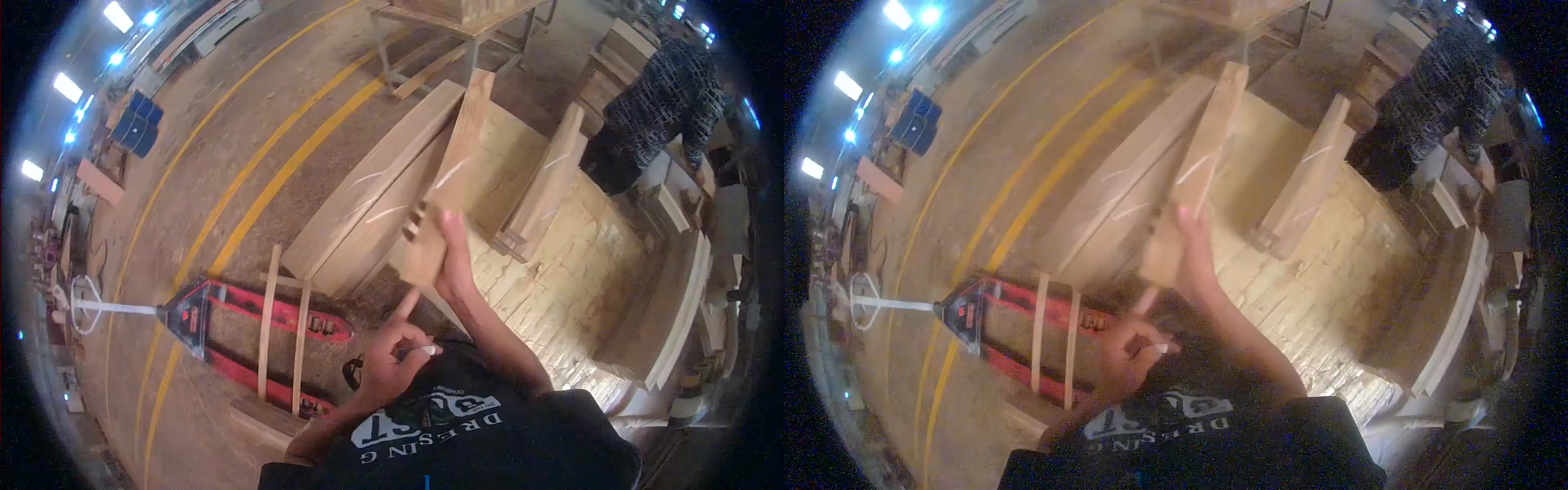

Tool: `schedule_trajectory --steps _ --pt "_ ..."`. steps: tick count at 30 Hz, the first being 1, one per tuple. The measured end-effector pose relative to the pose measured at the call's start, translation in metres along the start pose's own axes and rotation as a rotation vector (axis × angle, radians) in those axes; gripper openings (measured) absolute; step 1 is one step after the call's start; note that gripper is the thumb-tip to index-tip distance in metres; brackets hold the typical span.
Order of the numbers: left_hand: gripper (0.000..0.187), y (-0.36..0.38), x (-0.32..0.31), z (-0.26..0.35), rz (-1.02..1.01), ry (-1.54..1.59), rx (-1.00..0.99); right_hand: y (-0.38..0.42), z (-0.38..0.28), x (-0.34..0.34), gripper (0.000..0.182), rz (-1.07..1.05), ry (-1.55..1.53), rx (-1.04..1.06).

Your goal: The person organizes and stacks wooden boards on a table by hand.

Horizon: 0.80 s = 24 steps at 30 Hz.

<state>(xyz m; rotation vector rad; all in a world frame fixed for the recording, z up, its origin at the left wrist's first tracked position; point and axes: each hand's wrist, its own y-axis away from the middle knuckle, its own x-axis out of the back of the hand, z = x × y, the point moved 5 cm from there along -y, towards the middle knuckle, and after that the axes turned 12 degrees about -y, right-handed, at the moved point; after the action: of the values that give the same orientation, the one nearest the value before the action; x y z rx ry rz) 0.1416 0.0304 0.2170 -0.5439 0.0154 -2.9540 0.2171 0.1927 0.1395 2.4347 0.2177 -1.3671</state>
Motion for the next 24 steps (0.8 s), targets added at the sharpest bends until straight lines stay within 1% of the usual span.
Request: schedule_trajectory --steps 1,2,3,4,5,6,7,8,9,10,12,14,15,16,17,18,20,21,22,24 --pt "0.006 -0.005 -0.005 0.002 -0.057 0.051 -0.013 -0.004 -0.013 0.001 0.061 -0.043 -0.042 0.095" --pt "0.007 -0.011 -0.007 0.003 -0.112 0.100 -0.023 -0.004 -0.027 0.004 0.061 -0.039 -0.031 0.101" --pt "0.008 -0.017 -0.004 0.007 -0.101 0.010 -0.104 0.001 -0.043 0.003 0.060 -0.045 -0.011 0.093" --pt "0.009 -0.023 -0.001 0.012 -0.082 -0.079 -0.184 0.008 -0.057 -0.002 0.058 -0.044 0.009 0.084" --pt "0.011 -0.028 0.003 0.012 0.005 -0.082 -0.206 0.012 -0.069 -0.010 0.054 0.018 -0.070 0.073" --pt "0.013 -0.030 0.007 0.013 0.091 -0.085 -0.231 0.017 -0.080 -0.017 0.054 0.028 -0.065 0.086" --pt "0.013 -0.032 0.010 0.015 0.131 -0.142 -0.220 0.021 -0.087 -0.023 0.052 0.056 -0.079 0.027" --pt "0.013 -0.034 0.008 0.016 0.119 -0.132 -0.231 0.022 -0.092 -0.025 0.050 0.080 -0.095 -0.031" --pt "0.013 -0.036 0.007 0.012 0.136 -0.090 -0.150 0.018 -0.095 -0.026 0.043 0.137 -0.085 0.010" --pt "0.012 -0.037 0.007 0.007 0.150 -0.052 -0.066 0.015 -0.100 -0.025 0.043 0.141 -0.087 0.025" --pt "0.012 -0.044 0.005 0.012 0.137 -0.061 -0.100 0.008 -0.099 -0.023 0.038 0.153 -0.212 -0.065" --pt "0.014 -0.050 0.003 0.035 0.194 -0.188 -0.319 0.008 -0.097 -0.021 0.037 0.163 -0.230 -0.082" --pt "0.014 -0.055 0.001 0.039 0.195 -0.186 -0.321 0.008 -0.096 -0.021 0.035 0.175 -0.243 -0.108" --pt "0.015 -0.060 -0.003 0.046 0.178 -0.239 -0.364 0.010 -0.095 -0.022 0.035 0.176 -0.240 -0.110" --pt "0.017 -0.064 -0.008 0.051 0.161 -0.292 -0.406 0.013 -0.095 -0.025 0.037 0.177 -0.210 -0.088" --pt "0.017 -0.072 -0.012 0.053 0.162 -0.292 -0.402 0.015 -0.095 -0.026 0.038 0.177 -0.182 -0.066" --pt "0.016 -0.081 -0.023 0.074 0.217 -0.479 -0.772 0.015 -0.090 -0.019 0.038 0.171 -0.147 -0.093" --pt "0.017 -0.087 -0.029 0.082 0.213 -0.577 -0.837 0.013 -0.088 -0.014 0.039 0.164 -0.113 -0.117" --pt "0.017 -0.098 -0.026 0.079 0.215 -0.579 -0.839 0.011 -0.086 -0.009 0.039 0.160 -0.114 -0.118" --pt "0.014 -0.119 -0.006 0.068 0.412 -0.781 -0.781 0.008 -0.092 0.001 0.041 0.171 -0.054 -0.035"
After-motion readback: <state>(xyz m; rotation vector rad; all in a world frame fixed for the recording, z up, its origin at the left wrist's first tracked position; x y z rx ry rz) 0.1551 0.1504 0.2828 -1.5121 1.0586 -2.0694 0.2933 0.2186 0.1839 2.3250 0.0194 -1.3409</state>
